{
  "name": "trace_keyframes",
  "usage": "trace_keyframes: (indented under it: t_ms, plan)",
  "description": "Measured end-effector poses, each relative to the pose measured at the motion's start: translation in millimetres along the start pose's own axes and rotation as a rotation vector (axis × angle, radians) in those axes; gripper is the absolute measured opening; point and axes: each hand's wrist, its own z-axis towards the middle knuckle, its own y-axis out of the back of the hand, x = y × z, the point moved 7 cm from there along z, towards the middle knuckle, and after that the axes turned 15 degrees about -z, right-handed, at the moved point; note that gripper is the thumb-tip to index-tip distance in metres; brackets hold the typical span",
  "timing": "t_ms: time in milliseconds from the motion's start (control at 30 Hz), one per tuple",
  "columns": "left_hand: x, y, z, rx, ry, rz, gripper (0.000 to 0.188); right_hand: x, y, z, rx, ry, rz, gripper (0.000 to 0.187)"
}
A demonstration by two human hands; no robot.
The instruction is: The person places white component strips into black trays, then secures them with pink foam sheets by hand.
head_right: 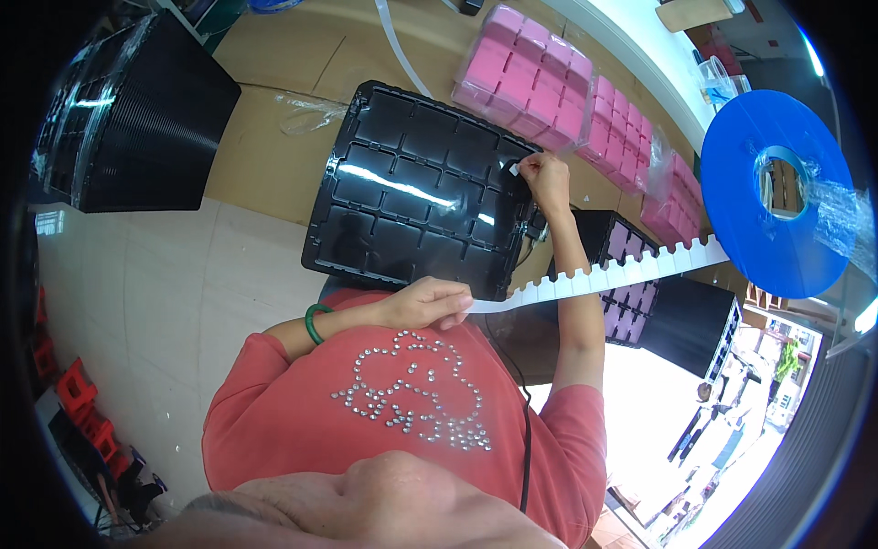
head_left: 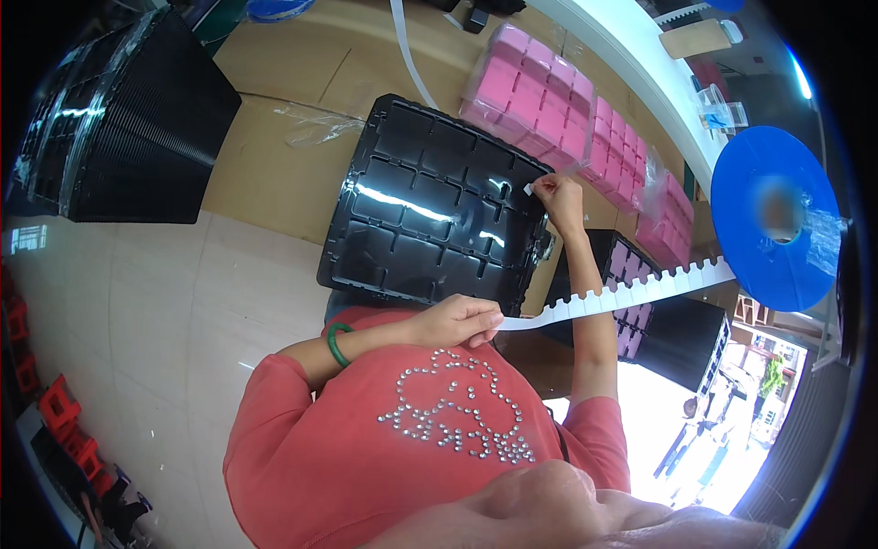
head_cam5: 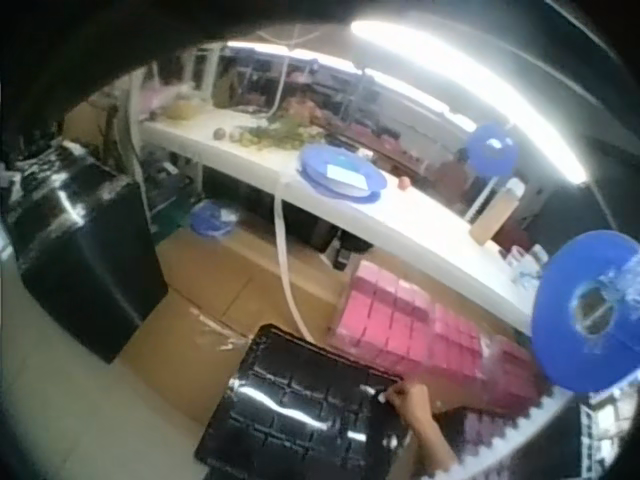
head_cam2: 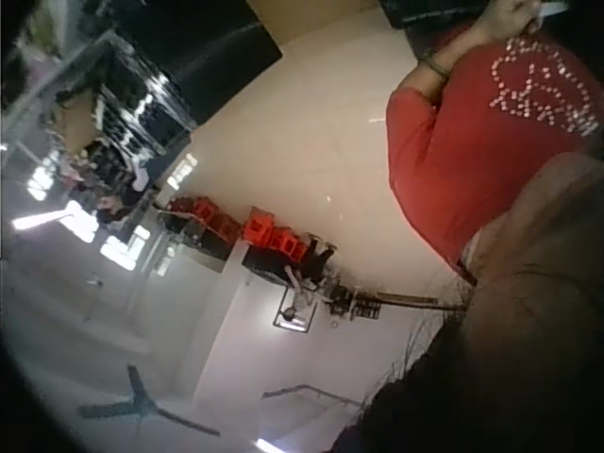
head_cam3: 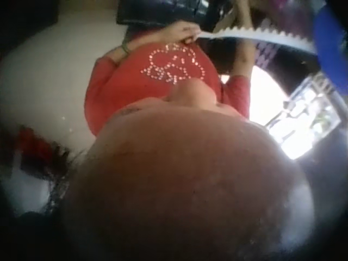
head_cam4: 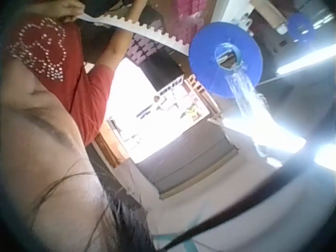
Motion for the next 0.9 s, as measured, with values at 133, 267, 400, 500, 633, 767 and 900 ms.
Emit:
trace_keyframes:
  t_ms: [133,267,400,500,633,767,900]
  plan:
    - [-1,4,7,0.03,0.024,0.02,0.037,0,-4,6,0.13,-0.047,-0.005,0.016]
    - [-2,4,11,0.034,0.028,0.017,0.037,18,-2,-3,-0.099,0.272,-0.212,0.011]
    - [0,5,11,0.009,0.019,0.032,0.037,35,0,-20,-0.218,0.41,-0.344,0.008]
    - [4,1,10,-0.003,0.016,0.042,0.038,33,1,-21,-0.221,0.42,-0.322,0.008]
    - [6,-7,10,-0.027,-0.002,0.04,0.039,23,4,-15,-0.221,0.358,-0.227,0.009]
    - [15,-14,5,-0.063,-0.005,0.06,0.039,28,5,-16,-0.251,0.392,-0.197,0.006]
    - [17,-25,3,-0.103,-0.088,0.071,0.038,25,7,-20,-0.207,0.433,-0.148,0.006]
